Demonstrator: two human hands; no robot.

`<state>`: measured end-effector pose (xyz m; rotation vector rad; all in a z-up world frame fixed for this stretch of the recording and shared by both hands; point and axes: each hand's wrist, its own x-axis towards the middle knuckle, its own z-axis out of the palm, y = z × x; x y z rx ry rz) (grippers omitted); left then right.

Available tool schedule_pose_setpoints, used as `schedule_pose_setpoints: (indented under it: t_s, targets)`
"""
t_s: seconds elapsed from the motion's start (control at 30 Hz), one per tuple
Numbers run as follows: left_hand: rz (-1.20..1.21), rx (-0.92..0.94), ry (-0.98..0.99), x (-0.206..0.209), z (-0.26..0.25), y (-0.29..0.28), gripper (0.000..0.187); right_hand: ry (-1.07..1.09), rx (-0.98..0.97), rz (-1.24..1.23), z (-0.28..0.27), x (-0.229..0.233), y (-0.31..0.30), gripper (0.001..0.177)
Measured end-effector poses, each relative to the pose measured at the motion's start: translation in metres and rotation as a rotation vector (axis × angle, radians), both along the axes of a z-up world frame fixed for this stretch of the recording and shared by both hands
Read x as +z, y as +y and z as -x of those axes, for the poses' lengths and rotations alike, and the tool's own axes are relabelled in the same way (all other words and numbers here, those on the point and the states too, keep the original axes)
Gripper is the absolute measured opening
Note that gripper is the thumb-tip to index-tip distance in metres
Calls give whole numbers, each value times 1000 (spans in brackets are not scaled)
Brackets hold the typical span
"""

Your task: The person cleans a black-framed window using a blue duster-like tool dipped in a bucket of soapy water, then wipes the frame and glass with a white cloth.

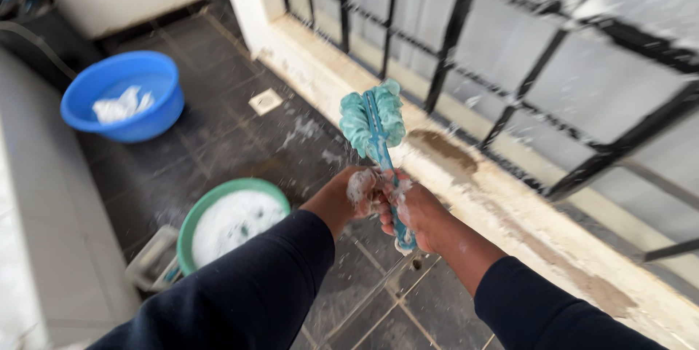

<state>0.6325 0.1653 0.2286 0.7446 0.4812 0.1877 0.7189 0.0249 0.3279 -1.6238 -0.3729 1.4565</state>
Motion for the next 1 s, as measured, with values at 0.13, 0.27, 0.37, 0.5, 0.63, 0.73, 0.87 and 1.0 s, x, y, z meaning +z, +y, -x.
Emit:
schedule_pose_setpoints:
  t_s: [0.13, 0.27, 0.37, 0.5, 0.63, 0.73, 0.87, 1.0]
  targets:
    - [45, 166, 275, 39, -62, -14, 27, -124, -104, 120, -44, 19, 0, 38]
    - [-54, 113, 298, 76, -88, -23, 10, -445, -32, 122, -80, 42, -2, 23]
    - [-151, 39, 184, 92, -98, -25, 10, -501, -18, 121, -95, 60, -11, 31]
    - [-67, 107, 204, 105, -125, -29, 11, -414, -99, 84, -103, 72, -13, 26]
    - [-118, -10, 148, 112, -139, -15, 21, -508, -143, 67, -122, 69, -3, 17]
    - [-157, -91, 165, 116, -167, 6, 32, -585, -101, 29, -149, 69, 3, 36]
    - [-262, -172, -93, 97, -199, 39, 58, -726, -137, 46, -192, 63, 18, 46]
    - [-250, -207, -70, 90, -241, 83, 70, -1227, -146, 211, -227, 41, 42, 32]
